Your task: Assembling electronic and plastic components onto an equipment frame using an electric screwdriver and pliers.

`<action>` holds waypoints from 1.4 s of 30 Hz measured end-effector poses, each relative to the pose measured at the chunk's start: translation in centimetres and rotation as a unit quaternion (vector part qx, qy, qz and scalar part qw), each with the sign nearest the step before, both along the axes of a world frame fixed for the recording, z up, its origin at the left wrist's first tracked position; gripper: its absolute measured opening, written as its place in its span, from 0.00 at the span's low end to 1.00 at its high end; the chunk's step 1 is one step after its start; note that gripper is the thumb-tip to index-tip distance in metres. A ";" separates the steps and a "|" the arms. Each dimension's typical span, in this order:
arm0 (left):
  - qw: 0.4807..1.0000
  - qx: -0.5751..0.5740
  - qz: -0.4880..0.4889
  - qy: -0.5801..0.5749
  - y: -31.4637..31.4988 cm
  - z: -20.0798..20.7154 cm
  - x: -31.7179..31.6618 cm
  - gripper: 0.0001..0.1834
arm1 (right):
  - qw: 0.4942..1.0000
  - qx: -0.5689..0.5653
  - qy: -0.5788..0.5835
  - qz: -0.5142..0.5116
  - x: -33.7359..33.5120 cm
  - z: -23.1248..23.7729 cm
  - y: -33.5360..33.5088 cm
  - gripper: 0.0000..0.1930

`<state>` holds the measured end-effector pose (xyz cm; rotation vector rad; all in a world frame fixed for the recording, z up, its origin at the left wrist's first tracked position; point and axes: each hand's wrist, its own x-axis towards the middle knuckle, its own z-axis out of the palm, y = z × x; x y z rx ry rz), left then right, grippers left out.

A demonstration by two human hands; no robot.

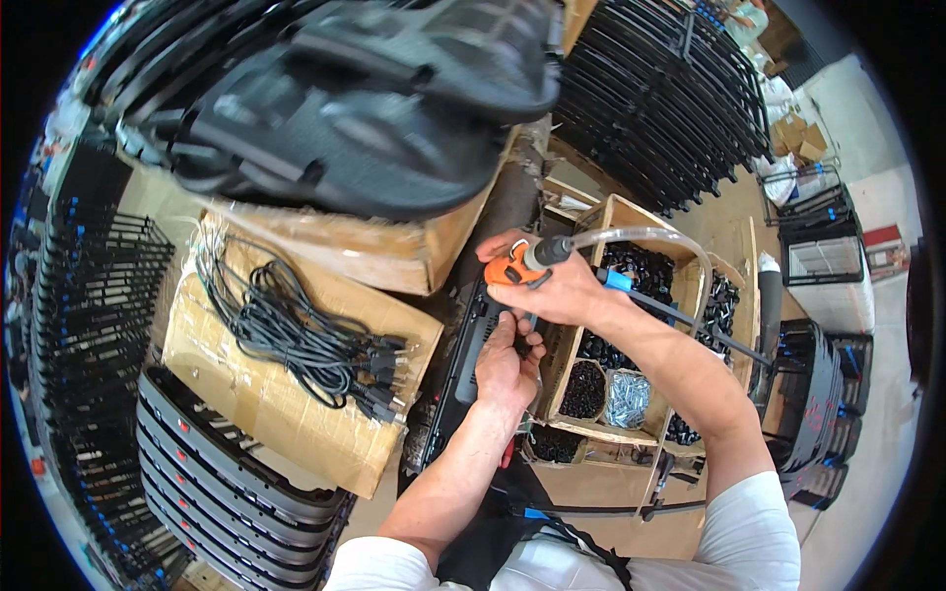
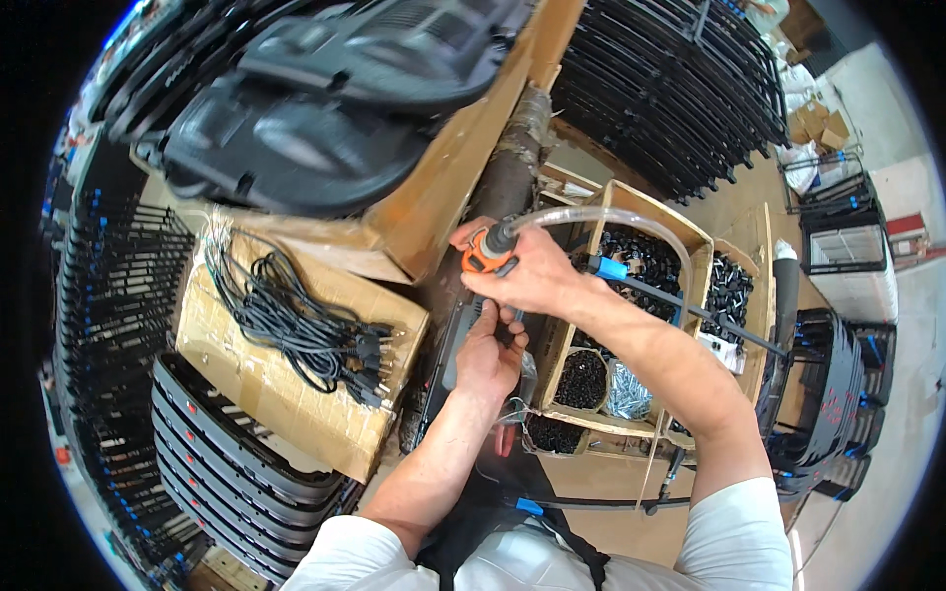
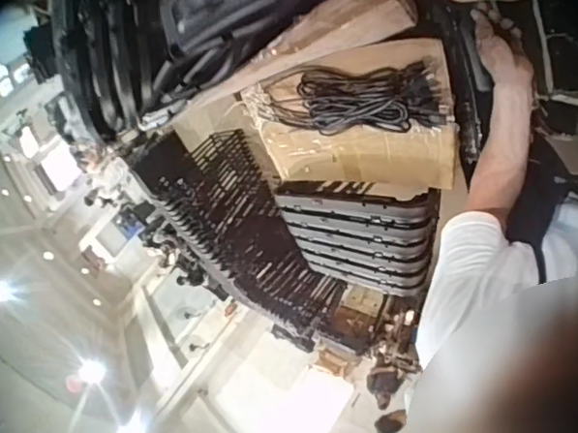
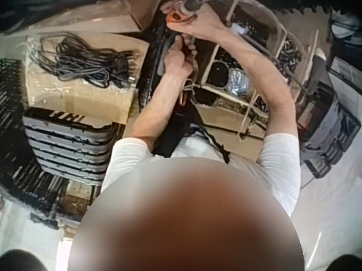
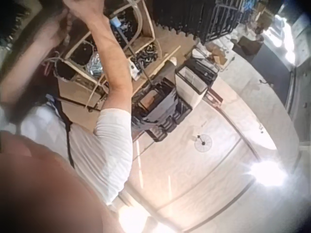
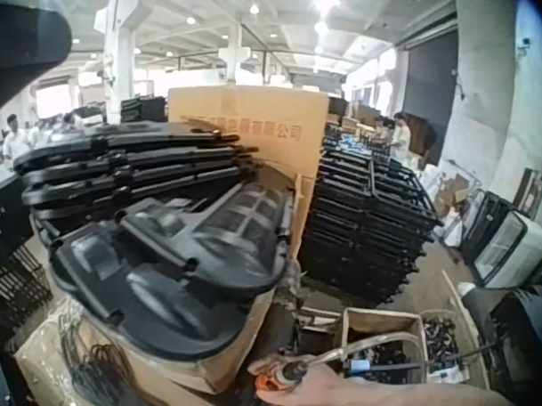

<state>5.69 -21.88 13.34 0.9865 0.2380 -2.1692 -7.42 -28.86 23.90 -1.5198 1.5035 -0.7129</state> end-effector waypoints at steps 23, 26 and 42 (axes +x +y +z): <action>0.989 0.105 0.006 0.100 -1.3 1.1 -10.5 0.13 | 0.981 -0.134 -0.111 -0.092 -13.8 1.5 8.4 0.22; 0.987 0.119 0.019 0.102 -2.5 0.8 -10.6 0.13 | 0.985 -0.083 -0.103 -0.113 -13.0 2.2 7.3 0.22; 0.978 -0.161 -0.093 -0.093 -5.4 1.3 -1.1 0.16 | 0.979 -0.044 -0.137 -0.142 -10.0 0.7 0.4 0.23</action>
